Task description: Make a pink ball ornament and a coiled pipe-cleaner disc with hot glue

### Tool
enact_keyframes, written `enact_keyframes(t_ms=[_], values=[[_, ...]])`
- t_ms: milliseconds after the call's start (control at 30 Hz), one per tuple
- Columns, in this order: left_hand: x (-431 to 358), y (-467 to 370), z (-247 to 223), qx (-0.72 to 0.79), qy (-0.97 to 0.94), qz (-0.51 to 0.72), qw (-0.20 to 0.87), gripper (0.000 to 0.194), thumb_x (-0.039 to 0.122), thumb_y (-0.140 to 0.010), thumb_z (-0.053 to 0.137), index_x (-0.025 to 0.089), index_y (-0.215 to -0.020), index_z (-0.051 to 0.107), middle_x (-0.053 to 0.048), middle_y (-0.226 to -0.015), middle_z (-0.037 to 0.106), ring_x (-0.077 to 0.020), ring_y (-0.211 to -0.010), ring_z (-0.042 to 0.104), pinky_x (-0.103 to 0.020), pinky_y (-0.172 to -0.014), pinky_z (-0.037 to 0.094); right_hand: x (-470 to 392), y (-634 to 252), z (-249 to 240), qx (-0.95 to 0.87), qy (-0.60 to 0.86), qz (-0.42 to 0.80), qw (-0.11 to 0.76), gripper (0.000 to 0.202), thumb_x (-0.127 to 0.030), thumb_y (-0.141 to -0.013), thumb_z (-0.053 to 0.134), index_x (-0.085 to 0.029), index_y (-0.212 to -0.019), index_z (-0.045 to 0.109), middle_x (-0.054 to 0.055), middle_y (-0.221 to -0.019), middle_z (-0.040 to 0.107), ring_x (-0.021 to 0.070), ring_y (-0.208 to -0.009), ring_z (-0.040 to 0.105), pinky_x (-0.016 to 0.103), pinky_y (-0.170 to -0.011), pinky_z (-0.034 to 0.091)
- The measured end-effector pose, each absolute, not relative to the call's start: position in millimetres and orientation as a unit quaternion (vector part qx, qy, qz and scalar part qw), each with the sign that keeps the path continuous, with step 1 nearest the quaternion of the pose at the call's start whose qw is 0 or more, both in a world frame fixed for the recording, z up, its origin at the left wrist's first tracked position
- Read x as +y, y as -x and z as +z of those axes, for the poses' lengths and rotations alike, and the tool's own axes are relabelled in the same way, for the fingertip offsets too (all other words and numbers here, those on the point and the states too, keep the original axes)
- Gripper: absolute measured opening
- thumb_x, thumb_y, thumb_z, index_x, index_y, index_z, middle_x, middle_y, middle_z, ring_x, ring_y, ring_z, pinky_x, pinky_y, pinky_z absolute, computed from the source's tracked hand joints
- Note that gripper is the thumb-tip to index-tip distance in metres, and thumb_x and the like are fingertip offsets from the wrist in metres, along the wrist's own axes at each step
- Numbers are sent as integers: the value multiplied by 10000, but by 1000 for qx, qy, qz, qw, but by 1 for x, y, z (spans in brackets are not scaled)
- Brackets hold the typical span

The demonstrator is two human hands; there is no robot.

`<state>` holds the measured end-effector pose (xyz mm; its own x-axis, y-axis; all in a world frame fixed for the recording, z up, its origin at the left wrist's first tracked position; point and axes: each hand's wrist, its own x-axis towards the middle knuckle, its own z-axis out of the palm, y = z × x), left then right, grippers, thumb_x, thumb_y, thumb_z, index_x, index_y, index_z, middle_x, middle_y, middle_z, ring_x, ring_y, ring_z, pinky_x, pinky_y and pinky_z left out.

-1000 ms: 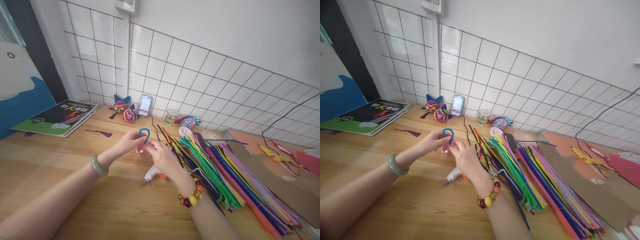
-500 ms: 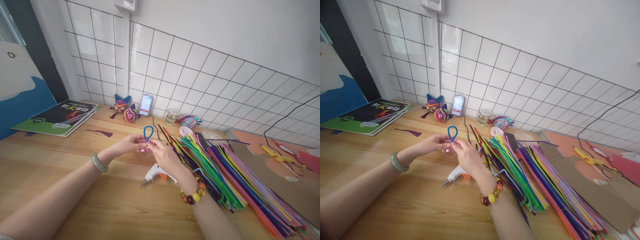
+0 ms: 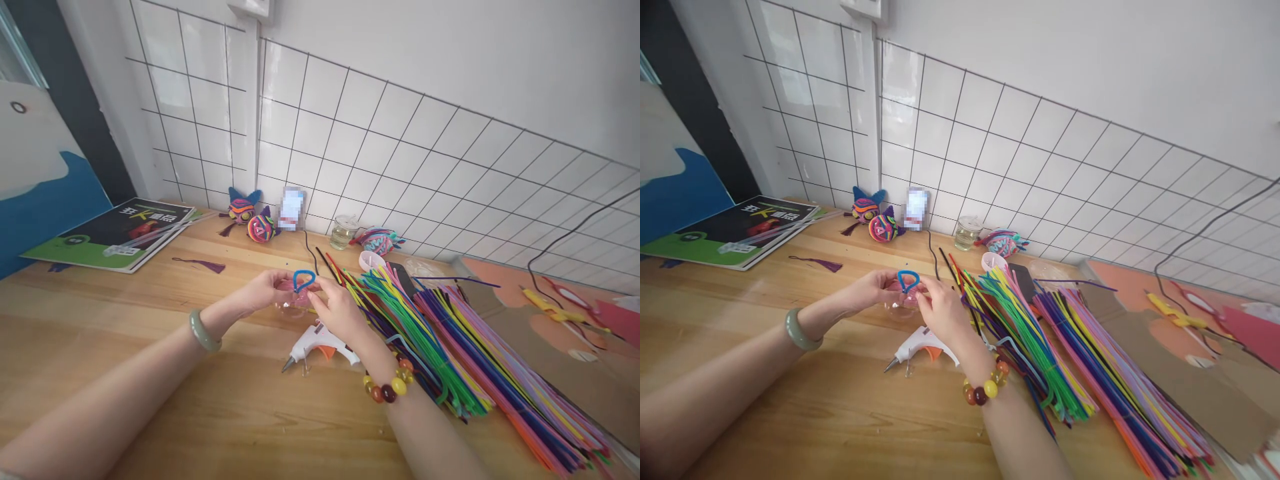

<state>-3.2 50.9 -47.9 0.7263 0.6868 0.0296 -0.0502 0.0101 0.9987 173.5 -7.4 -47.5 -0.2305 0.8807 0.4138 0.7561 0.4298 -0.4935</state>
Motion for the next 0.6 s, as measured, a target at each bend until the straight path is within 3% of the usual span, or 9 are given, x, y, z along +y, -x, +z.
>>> enact_keyframes(t_ms=[233, 600], values=[[48, 3, -45, 244, -602, 282, 706, 289, 125, -623, 672, 136, -906, 613, 5, -662, 635, -88, -564, 538, -186, -528, 385, -11, -171, -42, -792, 515, 103, 311, 204, -170, -821, 480, -205, -983, 598, 54, -987, 621, 169, -925, 573, 307, -827, 440], [51, 3, -51, 251, -578, 283, 723, 339, 127, -619, 686, 145, -945, 594, -11, -712, 657, -104, -589, 575, -194, -534, 409, -12, -169, -42, -797, 502, 118, 315, 195, -167, -835, 464, -200, -923, 635, 56, -1000, 593, 165, -934, 550, 303, -839, 422]])
